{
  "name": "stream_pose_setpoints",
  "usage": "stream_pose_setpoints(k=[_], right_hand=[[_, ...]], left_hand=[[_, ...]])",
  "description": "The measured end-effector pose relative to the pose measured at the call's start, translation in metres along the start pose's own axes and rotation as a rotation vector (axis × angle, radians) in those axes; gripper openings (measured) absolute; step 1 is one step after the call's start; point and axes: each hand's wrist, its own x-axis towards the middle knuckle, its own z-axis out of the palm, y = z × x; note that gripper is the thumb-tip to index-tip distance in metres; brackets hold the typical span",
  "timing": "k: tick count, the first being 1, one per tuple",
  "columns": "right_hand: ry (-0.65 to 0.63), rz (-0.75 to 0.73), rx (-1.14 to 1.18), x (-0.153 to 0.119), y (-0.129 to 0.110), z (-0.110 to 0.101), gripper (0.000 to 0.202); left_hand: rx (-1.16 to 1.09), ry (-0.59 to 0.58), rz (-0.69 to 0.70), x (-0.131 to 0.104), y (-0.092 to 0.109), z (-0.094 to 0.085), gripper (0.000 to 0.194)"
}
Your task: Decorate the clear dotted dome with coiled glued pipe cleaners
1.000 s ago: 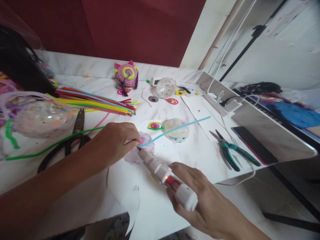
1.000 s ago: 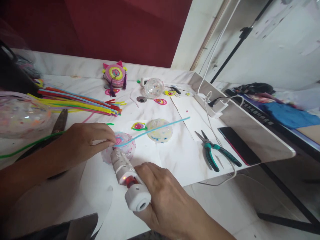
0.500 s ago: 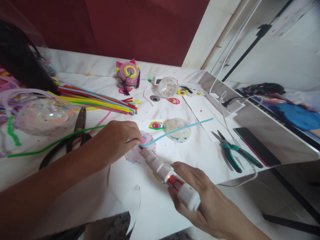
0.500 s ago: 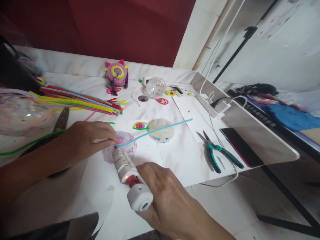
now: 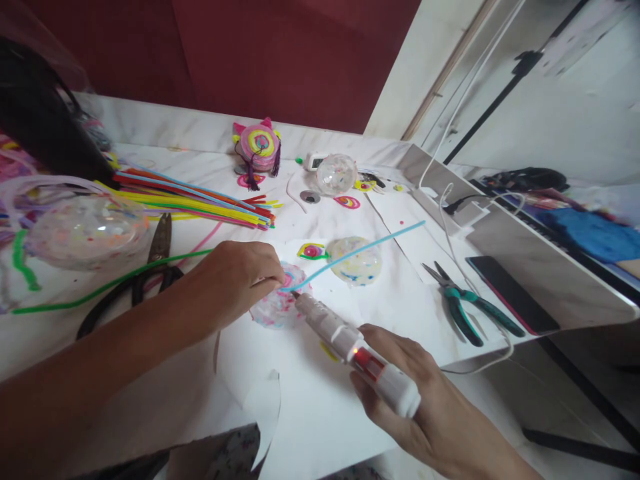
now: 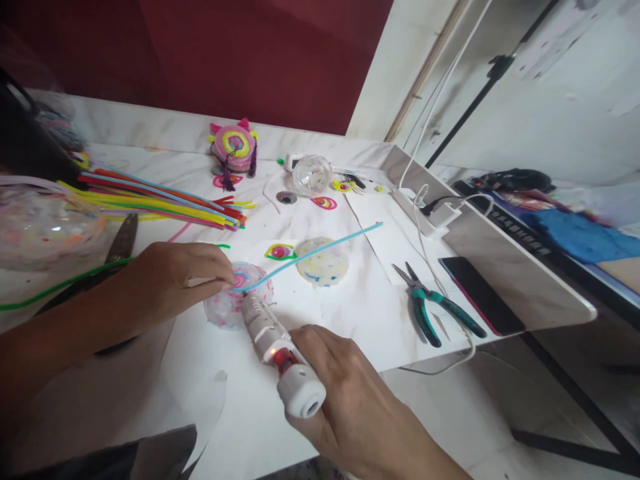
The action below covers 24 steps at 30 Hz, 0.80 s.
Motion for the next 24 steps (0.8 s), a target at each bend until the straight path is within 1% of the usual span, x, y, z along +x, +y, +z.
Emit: stream_pose_setpoints(k=[3,6,8,11,13,16,21,24], right_hand=[[0.007,0.027,0.017,0.0,0.001,0.001,0.013],[0.006,0.073,0.073,0.0,0.002,0.0,0.011],[-0.015,0.126,0.136,0.0,0.002,-0.003,0.01],[-0.035,0.228,0.251,-0.002,0.002,-0.009,0.014],[-0.038,0.307,0.328,-0.003,0.003,-0.013,0.019],[-0.028,0.392,0.429,-0.005,0.006,-0.018,0.02],[0.002,0.384,0.492,0.005,0.012,-0.027,0.022],[-0.02,0.366,0.477,0.018,0.015,-0.035,0.023]], left_hand=[[-0.015,0.058,0.036,-0.001,-0.002,0.003,0.024],[-0.026,0.1,0.062,-0.001,0.0,0.001,0.024],[-0.015,0.068,0.04,0.0,0.004,-0.003,0.024],[0.015,-0.005,-0.003,0.002,0.009,-0.009,0.025],[0.043,-0.024,0.003,0.003,0.011,-0.011,0.025],[0.084,-0.043,0.026,0.002,0.013,-0.01,0.026],[0.163,-0.051,-0.015,-0.005,0.02,-0.007,0.028],[0.217,-0.054,-0.027,-0.008,0.025,-0.006,0.025]])
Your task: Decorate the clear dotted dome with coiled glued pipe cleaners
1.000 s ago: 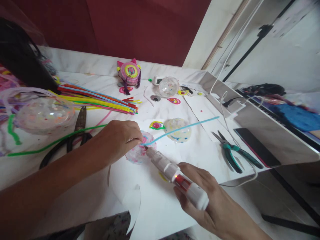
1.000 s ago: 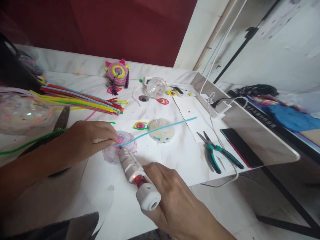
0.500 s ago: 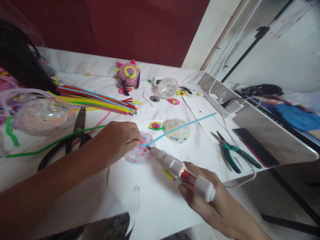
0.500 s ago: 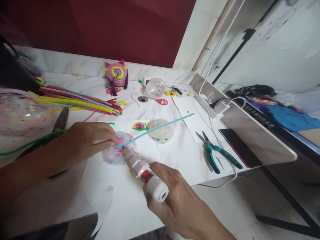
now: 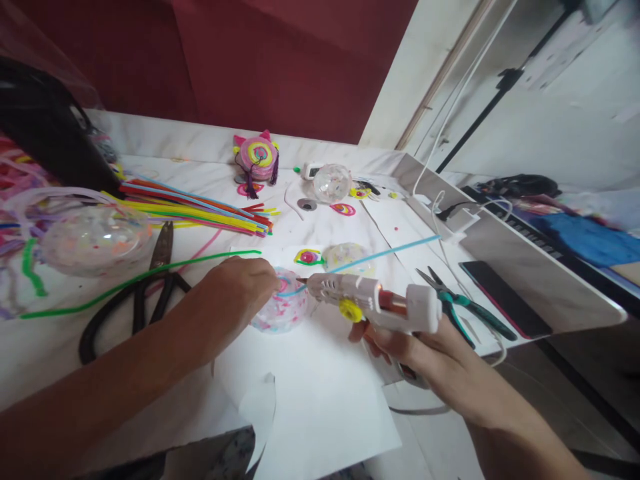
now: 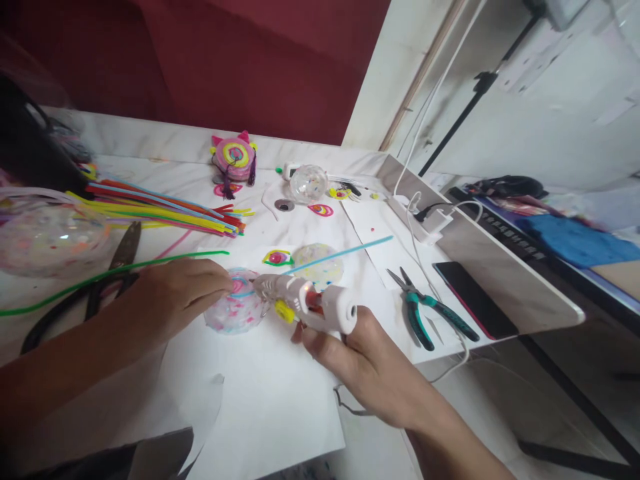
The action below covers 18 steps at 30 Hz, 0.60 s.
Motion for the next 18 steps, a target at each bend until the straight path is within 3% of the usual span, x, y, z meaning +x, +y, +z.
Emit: stream_pose_setpoints(k=[11,18], right_hand=[[-0.26,0.117,0.019,0.055,-0.022,-0.025,0.03],[-0.369,0.184,-0.026,0.076,-0.034,-0.029,0.041]], left_hand=[[0.232,0.215,0.07,-0.008,0.02,-0.001,0.033],[0.343,0.26,0.053,-0.01,0.031,0.002,0.03]])
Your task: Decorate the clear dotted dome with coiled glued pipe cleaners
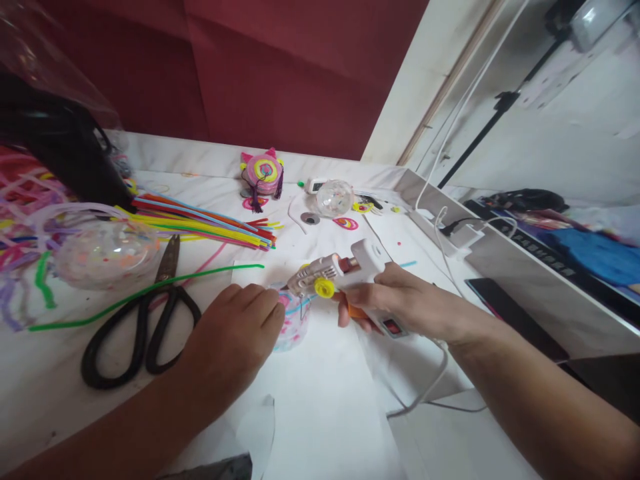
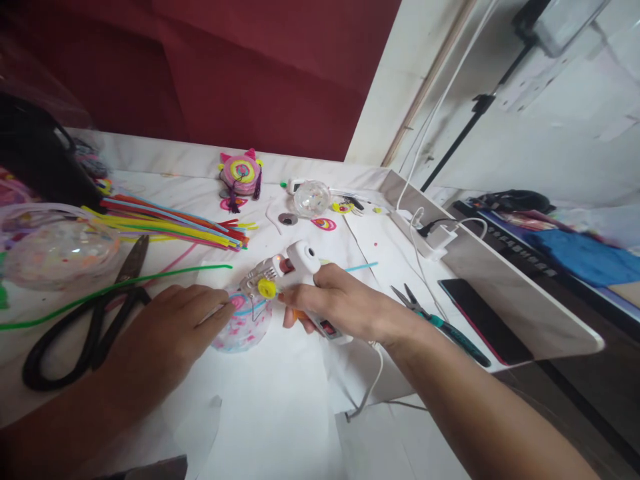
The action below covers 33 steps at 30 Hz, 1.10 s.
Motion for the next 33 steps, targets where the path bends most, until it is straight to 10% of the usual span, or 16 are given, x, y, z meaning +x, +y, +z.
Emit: stream_pose_setpoints(k=[33], right_hand=[[-0.029,0.088,-0.224,0.01,-0.03,0.002,0.043]], left_hand=[[0.094,0.149,-0.098,-0.021,0.029,0.005,0.018]])
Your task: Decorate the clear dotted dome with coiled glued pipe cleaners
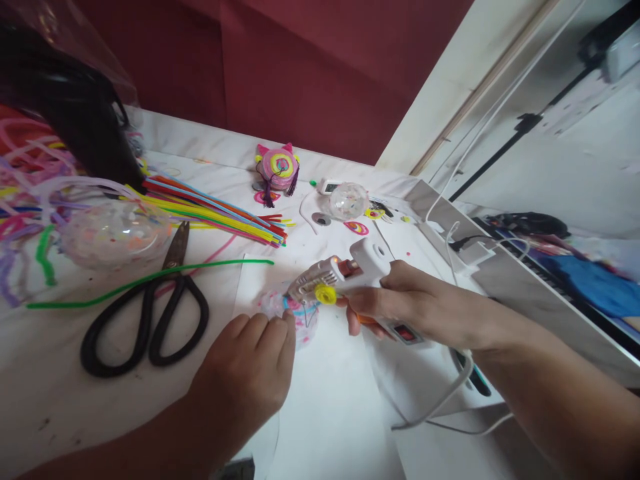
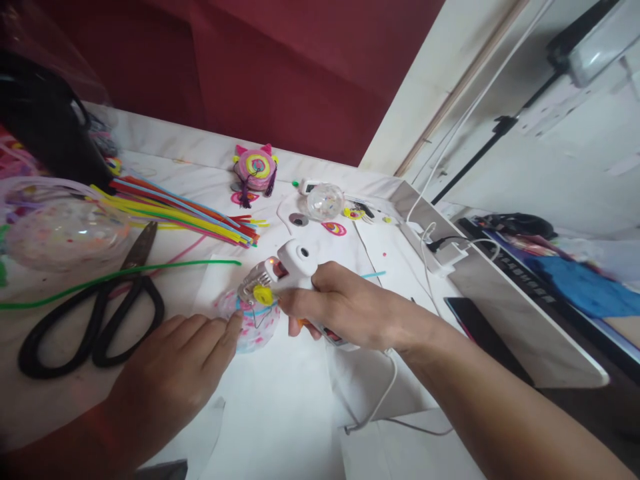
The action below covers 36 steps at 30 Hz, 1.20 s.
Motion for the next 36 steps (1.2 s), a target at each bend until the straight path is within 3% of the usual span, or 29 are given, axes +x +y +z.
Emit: stream_pose_setpoints(k=[9,15,26,30,36], right_hand=[[0.006,0.005,-0.073,-0.003,-0.011,0.002,0.04],[0.034,0.052,-0.115,-0.005,-0.016,0.004,0.039],[0.115,-0.021,-0.215,-0.014,-0.021,0.012,0.038],[0.085,-0.134,-0.199,-0.017,-0.025,0.017,0.036],[0.113,-0.192,-0.282,-0.027,-0.033,0.026,0.024]], left_hand=[[-0.008,0.032,-0.002,-0.004,0.0,-0.002,0.016],[-0.046,-0.067,-0.096,-0.005,-0.012,-0.002,0.035],[-0.187,-0.293,-0.24,-0.004,-0.033,0.005,0.029],[-0.212,-0.242,-0.281,-0.003,-0.036,0.009,0.026],[-0.521,-0.144,-0.275,0.0,-0.041,0.017,0.034]])
